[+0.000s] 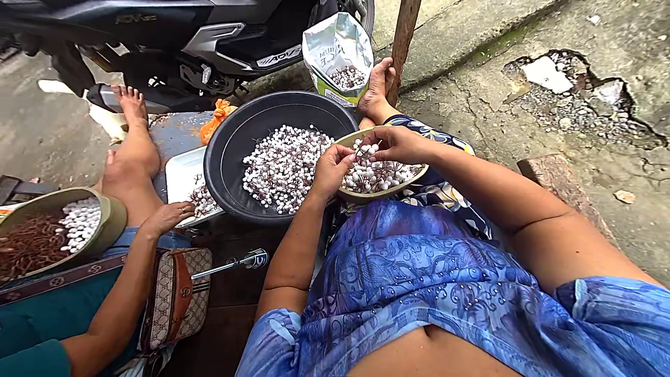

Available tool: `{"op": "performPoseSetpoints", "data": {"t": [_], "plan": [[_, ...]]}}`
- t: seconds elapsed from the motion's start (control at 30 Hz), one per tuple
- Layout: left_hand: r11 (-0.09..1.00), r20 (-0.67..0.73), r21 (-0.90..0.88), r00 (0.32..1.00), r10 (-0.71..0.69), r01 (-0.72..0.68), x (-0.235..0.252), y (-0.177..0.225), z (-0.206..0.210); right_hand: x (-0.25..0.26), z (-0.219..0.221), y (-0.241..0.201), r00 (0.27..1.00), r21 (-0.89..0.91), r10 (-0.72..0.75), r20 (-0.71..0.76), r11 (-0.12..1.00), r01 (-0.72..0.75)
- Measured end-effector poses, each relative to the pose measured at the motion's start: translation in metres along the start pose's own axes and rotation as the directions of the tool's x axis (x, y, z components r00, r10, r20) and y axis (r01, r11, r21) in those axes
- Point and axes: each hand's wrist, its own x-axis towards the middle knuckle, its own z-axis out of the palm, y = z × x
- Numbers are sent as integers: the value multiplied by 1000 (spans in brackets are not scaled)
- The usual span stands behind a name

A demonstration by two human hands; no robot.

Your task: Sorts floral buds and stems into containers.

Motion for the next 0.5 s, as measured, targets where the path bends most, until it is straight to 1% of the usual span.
{"op": "performPoseSetpoints", "data": {"t": [0.13,0.23,0.33,0.4,0.5], "plan": [[1000,-10,-12,1000,1,-1,0,-2,-3,2,-6,6,1000,-10,26,3,1000,-26],[999,-7,-42,1000,-17,17,-2,-1,-4,1,-7,8,998,37,50,-29,998,-49],[998,-43,-51,999,-28,25,-2,-2,-4,1,-5,6,997,74,63,-46,995,-60],[999,-53,-52,999,-11,8,-2,-4,-4,2,-3,5,998,87,47,-44,995,-43],[999,-11,-25,999,38,-38,-2,-5,-4,1,1,0,999,89,23,-41,996,-19]]}}
